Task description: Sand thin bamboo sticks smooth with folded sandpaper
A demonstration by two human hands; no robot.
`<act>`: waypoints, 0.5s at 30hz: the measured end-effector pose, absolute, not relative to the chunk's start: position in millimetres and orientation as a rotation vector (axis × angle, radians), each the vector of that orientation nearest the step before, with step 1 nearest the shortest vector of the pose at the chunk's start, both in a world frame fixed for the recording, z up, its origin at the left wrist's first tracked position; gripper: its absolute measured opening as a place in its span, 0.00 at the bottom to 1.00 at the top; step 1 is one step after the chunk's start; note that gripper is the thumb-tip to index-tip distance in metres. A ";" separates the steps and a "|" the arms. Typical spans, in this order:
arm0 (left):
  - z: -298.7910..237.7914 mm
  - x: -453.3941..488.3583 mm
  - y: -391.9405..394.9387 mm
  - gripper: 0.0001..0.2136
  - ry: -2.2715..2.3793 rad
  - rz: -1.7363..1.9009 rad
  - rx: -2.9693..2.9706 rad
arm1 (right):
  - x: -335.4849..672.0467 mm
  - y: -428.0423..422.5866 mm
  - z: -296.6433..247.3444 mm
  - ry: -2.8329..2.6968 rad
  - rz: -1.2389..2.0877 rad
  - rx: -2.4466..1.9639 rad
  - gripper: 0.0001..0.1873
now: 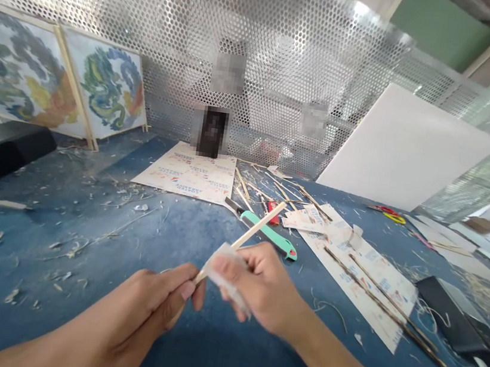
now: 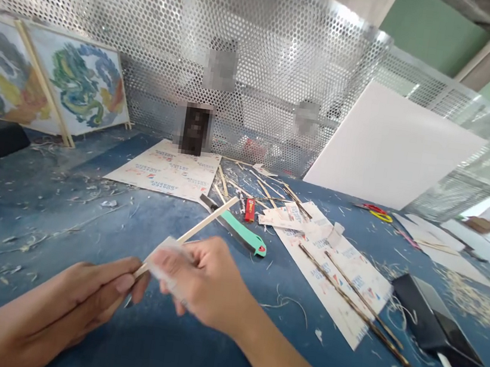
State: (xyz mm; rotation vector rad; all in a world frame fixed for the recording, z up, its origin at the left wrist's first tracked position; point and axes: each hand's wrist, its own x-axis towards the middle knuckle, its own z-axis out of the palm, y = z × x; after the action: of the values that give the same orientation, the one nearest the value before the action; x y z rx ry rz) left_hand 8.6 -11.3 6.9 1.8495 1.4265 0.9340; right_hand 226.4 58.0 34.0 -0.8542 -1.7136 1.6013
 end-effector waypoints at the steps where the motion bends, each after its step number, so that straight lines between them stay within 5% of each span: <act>1: 9.5 9.4 -12.0 0.14 1.446 0.910 1.831 | 232.4 63.3 36.0 -1.662 1.522 -0.883 0.30; 6: 19.3 12.9 -15.0 0.14 1.442 0.858 1.786 | 254.2 81.5 43.3 -1.396 1.236 -0.877 0.34; 15: 9.1 9.2 -12.3 0.12 1.431 0.893 1.846 | 222.8 52.4 31.5 -1.763 1.645 -0.848 0.29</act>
State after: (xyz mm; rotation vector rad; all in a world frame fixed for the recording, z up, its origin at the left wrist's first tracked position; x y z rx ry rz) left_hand 9.2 -12.3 9.1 1.8458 1.4308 0.8931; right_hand 222.8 52.4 31.5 -0.8481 -1.7633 1.6446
